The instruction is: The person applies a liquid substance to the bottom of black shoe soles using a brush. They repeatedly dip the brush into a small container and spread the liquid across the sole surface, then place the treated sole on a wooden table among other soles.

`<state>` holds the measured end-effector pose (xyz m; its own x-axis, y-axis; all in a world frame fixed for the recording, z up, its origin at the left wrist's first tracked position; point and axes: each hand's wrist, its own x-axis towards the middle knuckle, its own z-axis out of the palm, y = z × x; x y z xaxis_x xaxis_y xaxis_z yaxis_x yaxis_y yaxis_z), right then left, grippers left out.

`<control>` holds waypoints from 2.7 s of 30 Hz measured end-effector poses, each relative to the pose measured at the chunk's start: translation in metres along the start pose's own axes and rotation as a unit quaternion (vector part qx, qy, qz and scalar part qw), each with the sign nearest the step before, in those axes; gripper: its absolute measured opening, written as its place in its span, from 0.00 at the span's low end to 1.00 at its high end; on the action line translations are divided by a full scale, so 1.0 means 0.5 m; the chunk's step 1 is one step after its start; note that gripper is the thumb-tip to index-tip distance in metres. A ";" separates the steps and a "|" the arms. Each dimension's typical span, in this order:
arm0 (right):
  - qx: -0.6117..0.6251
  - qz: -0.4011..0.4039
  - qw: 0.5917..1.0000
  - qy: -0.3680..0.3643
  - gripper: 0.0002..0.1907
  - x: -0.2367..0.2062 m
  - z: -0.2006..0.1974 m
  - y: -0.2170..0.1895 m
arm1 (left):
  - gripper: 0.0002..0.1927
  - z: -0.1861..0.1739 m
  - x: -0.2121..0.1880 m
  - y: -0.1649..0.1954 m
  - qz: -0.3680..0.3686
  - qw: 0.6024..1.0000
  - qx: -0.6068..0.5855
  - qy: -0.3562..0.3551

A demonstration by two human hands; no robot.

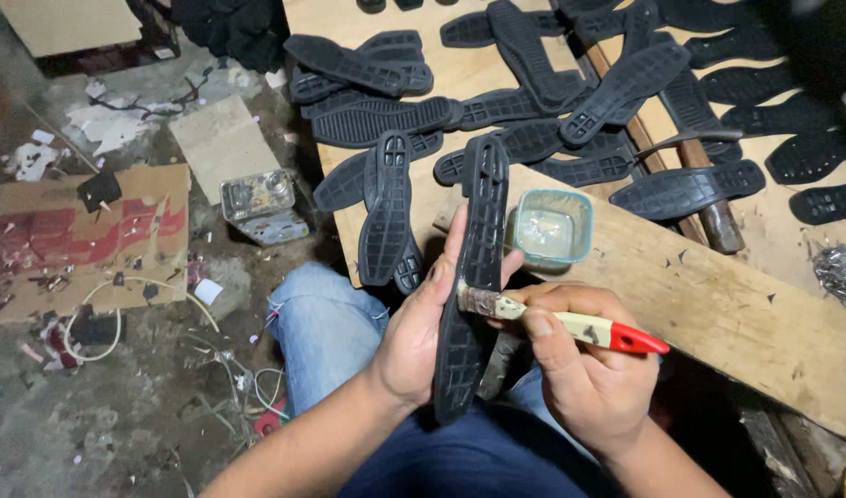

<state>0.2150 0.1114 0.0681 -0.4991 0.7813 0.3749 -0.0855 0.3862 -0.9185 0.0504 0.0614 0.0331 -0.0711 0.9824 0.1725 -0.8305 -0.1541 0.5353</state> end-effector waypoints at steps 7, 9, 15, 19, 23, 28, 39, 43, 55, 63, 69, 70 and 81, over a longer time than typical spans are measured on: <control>-0.108 -0.097 0.986 -0.079 0.09 -0.026 0.011 -0.014 | 0.36 -0.010 0.007 0.003 -0.030 0.999 -0.026 0.018; -0.125 -0.101 0.982 -0.102 0.10 -0.032 0.014 -0.021 | 0.36 -0.015 0.008 0.008 -0.040 0.998 -0.041 0.032; -0.087 -0.105 0.969 -0.206 0.12 -0.041 0.005 -0.025 | 0.36 -0.022 0.012 0.010 -0.053 0.995 -0.077 0.041; -0.092 -0.118 0.973 -0.173 0.13 -0.023 -0.008 -0.016 | 0.35 -0.021 0.005 0.000 -0.075 0.991 -0.101 0.035; -0.082 -0.076 0.989 -0.100 0.10 0.024 -0.013 -0.008 | 0.30 -0.027 -0.009 -0.018 -0.054 0.984 -0.167 0.005; -0.123 -0.069 0.990 -0.024 0.10 0.082 -0.017 0.008 | 0.28 -0.060 -0.013 -0.025 -0.071 0.952 -0.296 -0.041; -0.046 -0.091 0.948 -0.302 0.16 -0.011 0.016 -0.026 | 0.28 -0.085 0.042 -0.014 -0.038 0.946 -0.314 0.076; 0.026 -0.087 0.960 -0.265 0.13 -0.021 -0.026 -0.021 | 0.28 -0.080 0.030 0.007 -0.043 0.947 -0.317 0.039; 0.062 0.250 0.961 0.103 0.09 0.023 -0.050 0.131 | 0.36 -0.036 -0.028 0.055 -0.091 0.953 -0.290 -0.010; 0.227 0.170 0.947 0.148 0.11 0.007 -0.043 0.133 | 0.38 -0.033 -0.033 0.065 -0.118 0.961 -0.250 -0.022; 0.240 0.248 0.927 0.144 0.13 0.021 -0.054 0.140 | 0.40 -0.045 -0.034 0.060 -0.131 0.971 -0.194 -0.043; 0.245 0.264 0.923 0.138 0.14 0.022 -0.055 0.141 | 0.40 -0.046 -0.034 0.058 -0.134 0.974 -0.180 -0.044; 0.073 0.034 0.992 0.099 0.10 0.070 -0.168 0.102 | 0.48 -0.068 -0.071 0.123 -0.139 0.888 -0.422 -0.117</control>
<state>0.2656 0.1994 0.0450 -0.3303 0.8894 0.3161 -0.1883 0.2660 -0.9454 -0.0168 0.0205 0.0317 0.2361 0.9066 0.3497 -0.9237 0.3211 -0.2089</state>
